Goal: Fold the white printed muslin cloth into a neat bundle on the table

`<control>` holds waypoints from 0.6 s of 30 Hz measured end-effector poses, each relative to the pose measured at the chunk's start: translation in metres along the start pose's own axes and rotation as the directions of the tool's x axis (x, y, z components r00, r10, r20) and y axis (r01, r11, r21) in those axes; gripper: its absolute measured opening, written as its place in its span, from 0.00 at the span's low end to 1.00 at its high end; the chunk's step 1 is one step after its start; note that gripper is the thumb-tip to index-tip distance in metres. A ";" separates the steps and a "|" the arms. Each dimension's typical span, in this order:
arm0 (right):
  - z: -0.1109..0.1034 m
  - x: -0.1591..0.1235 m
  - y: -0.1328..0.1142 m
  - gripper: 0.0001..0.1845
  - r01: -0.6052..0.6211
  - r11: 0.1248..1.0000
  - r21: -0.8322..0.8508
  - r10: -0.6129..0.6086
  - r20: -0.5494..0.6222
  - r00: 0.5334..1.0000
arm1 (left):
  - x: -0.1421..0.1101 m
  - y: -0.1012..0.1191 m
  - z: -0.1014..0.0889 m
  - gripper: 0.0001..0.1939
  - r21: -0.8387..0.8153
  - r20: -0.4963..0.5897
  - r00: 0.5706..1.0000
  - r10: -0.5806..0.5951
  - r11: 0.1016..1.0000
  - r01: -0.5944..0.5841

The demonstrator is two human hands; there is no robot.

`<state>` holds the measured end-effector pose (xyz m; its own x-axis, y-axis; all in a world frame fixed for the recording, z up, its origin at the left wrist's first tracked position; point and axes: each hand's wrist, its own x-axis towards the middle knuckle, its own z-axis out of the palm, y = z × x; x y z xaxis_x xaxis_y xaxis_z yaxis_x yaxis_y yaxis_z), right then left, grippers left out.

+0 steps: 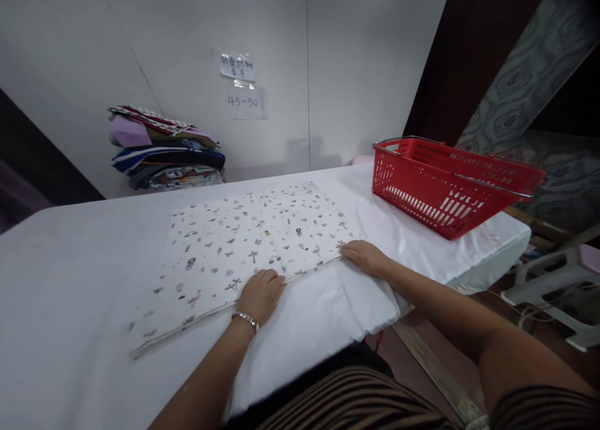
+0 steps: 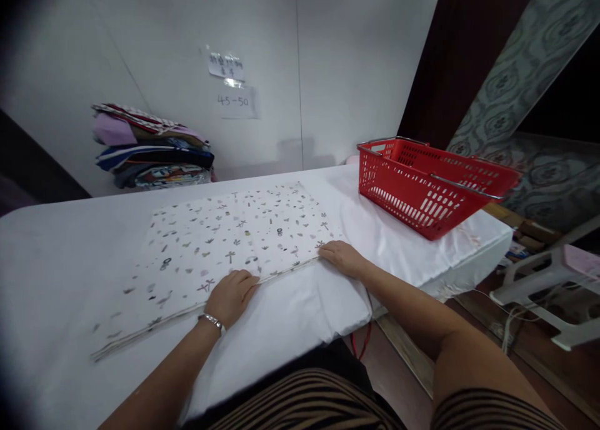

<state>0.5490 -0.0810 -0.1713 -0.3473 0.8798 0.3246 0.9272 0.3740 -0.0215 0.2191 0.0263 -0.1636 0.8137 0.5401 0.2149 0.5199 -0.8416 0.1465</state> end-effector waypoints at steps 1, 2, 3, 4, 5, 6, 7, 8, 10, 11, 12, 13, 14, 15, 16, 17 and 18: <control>-0.001 -0.003 0.005 0.17 0.011 1.000 0.006 -0.011 0.005 1.000 | 0.000 0.000 0.000 0.12 -0.001 -0.002 1.000 -0.001 1.000 0.001; -0.003 -0.006 0.011 0.17 0.017 1.000 0.008 -0.017 0.013 1.000 | 0.000 0.000 0.001 0.12 -0.002 -0.005 1.000 -0.001 1.000 0.001; -0.005 -0.010 0.017 0.17 0.010 1.000 0.005 -0.010 0.018 1.000 | -0.001 -0.001 0.001 0.12 -0.005 -0.008 1.000 -0.001 1.000 0.001; -0.007 -0.015 0.023 0.17 -0.011 1.000 -0.002 0.011 0.022 1.000 | -0.001 -0.001 0.002 0.12 -0.009 -0.012 1.000 -0.001 1.000 0.001; -0.010 -0.020 0.029 0.17 -0.043 0.999 -0.012 0.044 0.022 0.999 | -0.001 -0.001 0.002 0.11 -0.015 -0.016 1.000 -0.001 1.000 0.001; -0.013 -0.025 0.035 0.16 -0.083 0.996 -0.023 0.083 0.017 0.996 | -0.001 -0.001 0.002 0.11 -0.022 -0.020 1.000 -0.002 1.000 0.001; -0.016 -0.030 0.039 0.16 -0.124 0.992 -0.033 0.125 0.008 0.992 | 0.000 -0.001 0.002 0.11 -0.028 -0.023 1.000 -0.002 1.000 0.001; -0.020 -0.034 0.043 0.16 -0.167 0.985 -0.040 0.167 -0.006 0.986 | 0.000 0.000 0.002 0.11 -0.032 -0.025 1.000 -0.003 0.999 0.002; -0.026 -0.039 0.046 0.16 -0.270 0.962 -0.031 0.268 -0.053 0.962 | 0.000 0.000 0.002 0.12 -0.032 -0.022 1.000 -0.006 0.999 0.005; -0.029 -0.041 0.046 0.16 -0.334 0.943 -0.011 0.332 -0.079 0.940 | 0.000 0.000 0.002 0.12 -0.029 -0.016 1.000 -0.007 1.000 0.007; -0.031 -0.040 0.046 0.17 -0.404 0.915 0.018 0.404 -0.094 0.910 | 0.000 0.000 0.002 0.12 -0.024 -0.012 1.000 -0.009 1.000 0.009; -0.033 -0.039 0.044 0.17 -0.483 0.874 0.052 0.486 -0.084 0.870 | 0.000 0.000 0.002 0.12 -0.020 -0.009 1.000 -0.010 1.000 0.010; -0.034 -0.036 0.042 0.17 -0.563 0.822 0.082 0.568 -0.049 0.822 | 0.000 0.000 0.002 0.12 -0.019 -0.009 1.000 -0.010 1.000 0.010; -0.035 -0.033 0.040 0.17 -0.634 0.767 0.101 0.637 0.004 0.771 | 0.000 0.000 0.002 0.12 -0.021 -0.011 1.000 -0.009 1.000 0.009; -0.036 -0.029 0.038 0.16 -0.691 0.715 0.105 0.689 0.063 0.722 | 0.000 0.000 0.002 0.12 -0.027 -0.014 1.000 -0.009 1.000 0.008; -0.036 -0.025 0.037 0.16 -0.733 0.674 0.098 0.723 0.116 0.681 | 0.000 -0.001 0.002 0.12 -0.034 -0.017 1.000 -0.008 0.999 0.008; -0.035 -0.021 0.036 0.16 -0.759 0.646 0.085 0.744 0.155 0.650 | 0.000 -0.001 0.002 0.12 -0.040 -0.018 1.000 -0.009 0.999 0.008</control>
<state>0.5946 -0.0960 -0.1454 0.4422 0.8956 0.0487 0.8502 -0.4013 -0.3407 0.2194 0.0268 -0.1654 0.8043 0.5474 0.2310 0.5157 -0.8363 0.1863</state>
